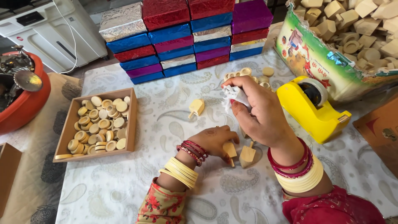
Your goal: Polishing small wooden toy components with a white cloth.
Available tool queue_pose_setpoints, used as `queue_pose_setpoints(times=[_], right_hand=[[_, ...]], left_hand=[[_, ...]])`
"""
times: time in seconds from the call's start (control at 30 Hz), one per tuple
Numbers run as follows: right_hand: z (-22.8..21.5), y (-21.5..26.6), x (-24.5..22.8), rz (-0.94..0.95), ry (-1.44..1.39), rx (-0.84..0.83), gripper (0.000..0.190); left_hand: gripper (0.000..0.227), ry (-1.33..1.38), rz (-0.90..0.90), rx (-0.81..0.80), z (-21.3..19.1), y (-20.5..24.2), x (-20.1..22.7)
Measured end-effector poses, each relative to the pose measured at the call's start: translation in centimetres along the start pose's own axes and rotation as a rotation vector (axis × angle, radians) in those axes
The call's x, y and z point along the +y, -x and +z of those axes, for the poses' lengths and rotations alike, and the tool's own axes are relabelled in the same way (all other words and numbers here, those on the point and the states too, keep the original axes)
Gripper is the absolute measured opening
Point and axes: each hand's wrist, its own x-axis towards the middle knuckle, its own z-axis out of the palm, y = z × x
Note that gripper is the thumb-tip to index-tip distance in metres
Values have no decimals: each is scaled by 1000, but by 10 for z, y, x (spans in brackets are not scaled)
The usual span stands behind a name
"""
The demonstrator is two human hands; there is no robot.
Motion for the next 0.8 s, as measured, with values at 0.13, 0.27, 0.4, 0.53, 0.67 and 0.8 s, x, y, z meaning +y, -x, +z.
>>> queue_pose_setpoints(times=[0.13,0.27,0.4,0.53,0.67,0.8], right_hand=[[0,3,2,-18,-22,-6,31],[5,7,7,-74,-150,17,36],[17,5,15,-92,-213,-8,36],[35,5,4,-173,-198,-57,39],[37,8,-7,-284,-201,-55,47],[25,13,-2,-236,-194,-108,54]], left_hand=[[52,-17,36,-58,0,1,-3],[48,-47,-13,81,-21,10,-4],[50,295,167,533,-62,46,30],[61,582,411,731,-58,60,52],[77,145,319,1100,-50,69,79],[87,-178,353,1167,-46,74,84]])
